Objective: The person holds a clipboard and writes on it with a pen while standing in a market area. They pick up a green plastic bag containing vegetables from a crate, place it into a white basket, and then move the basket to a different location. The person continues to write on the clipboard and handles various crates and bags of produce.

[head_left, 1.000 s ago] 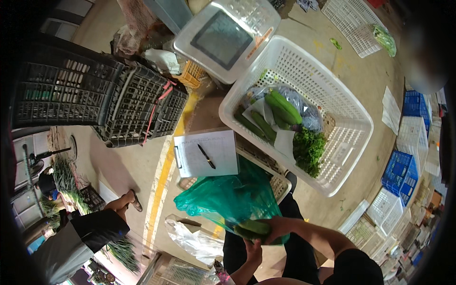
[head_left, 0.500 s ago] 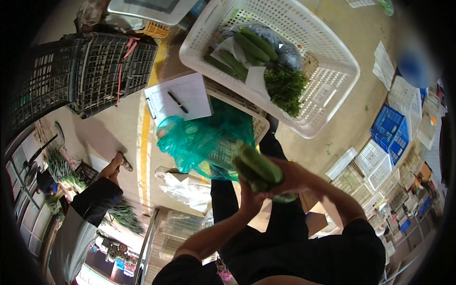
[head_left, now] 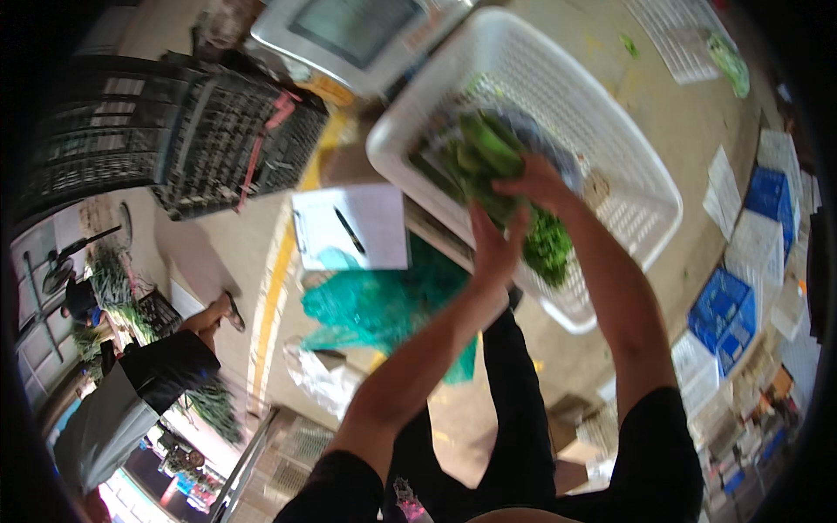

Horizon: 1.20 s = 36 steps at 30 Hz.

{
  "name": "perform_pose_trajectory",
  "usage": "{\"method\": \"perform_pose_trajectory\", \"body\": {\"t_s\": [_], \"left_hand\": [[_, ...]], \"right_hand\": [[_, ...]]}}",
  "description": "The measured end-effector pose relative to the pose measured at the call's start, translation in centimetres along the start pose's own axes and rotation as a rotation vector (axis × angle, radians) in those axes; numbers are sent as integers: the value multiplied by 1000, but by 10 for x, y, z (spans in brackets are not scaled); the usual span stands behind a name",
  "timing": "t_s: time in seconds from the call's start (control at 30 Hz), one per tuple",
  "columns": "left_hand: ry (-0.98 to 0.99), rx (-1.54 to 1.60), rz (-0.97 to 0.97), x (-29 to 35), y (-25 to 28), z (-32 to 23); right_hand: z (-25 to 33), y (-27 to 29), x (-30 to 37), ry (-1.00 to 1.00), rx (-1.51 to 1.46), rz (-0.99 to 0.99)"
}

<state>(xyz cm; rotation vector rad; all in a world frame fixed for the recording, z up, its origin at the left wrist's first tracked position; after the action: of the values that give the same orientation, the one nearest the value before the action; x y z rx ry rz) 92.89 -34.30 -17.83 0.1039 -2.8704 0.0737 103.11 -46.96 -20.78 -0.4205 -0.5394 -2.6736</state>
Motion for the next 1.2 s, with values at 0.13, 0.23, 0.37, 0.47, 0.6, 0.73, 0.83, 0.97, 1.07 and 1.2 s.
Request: {"method": "perform_pose_trajectory", "body": {"t_s": [0.13, 0.23, 0.37, 0.47, 0.6, 0.73, 0.83, 0.97, 1.07, 1.2], "left_hand": [[-132, -309, 55, 95, 17, -38], [-156, -527, -44, 129, 76, -26], [94, -772, -357, 163, 197, 38], [287, -1083, -541, 169, 278, 73], [487, -938, -498, 175, 339, 112], [619, -890, -220, 197, 343, 158], [457, -875, -233, 220, 327, 174], [503, -824, -187, 255, 302, 170], [559, -749, -201, 266, 299, 162], [711, -681, -187, 307, 314, 155]], "right_hand": [[0, -8, 47, -289, 380, -199], [16, -26, 101, -209, 356, -267], [45, -76, 180, -265, 228, -43], [20, -127, 227, -253, 270, 80], [-23, -206, 256, -366, 454, 360], [-60, -258, 260, -387, 515, 456], [-61, -271, 253, -396, 520, 479], [-52, -272, 246, -447, 542, 452], [-64, -276, 248, -455, 611, 454], [-60, -263, 269, -535, 582, 505]]}}
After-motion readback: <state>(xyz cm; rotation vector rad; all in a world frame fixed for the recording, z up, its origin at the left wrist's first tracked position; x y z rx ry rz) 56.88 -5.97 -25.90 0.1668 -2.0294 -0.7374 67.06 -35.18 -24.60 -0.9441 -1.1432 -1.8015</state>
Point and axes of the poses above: each hand's wrist, its own x-axis away from the middle knuckle, its own y-axis out of the back of the hand, z = x × y, the point moved 6 cm from there along -x, towards the middle knuckle, and after that the axes turned 6 degrees about x, right-handed, at the moved point
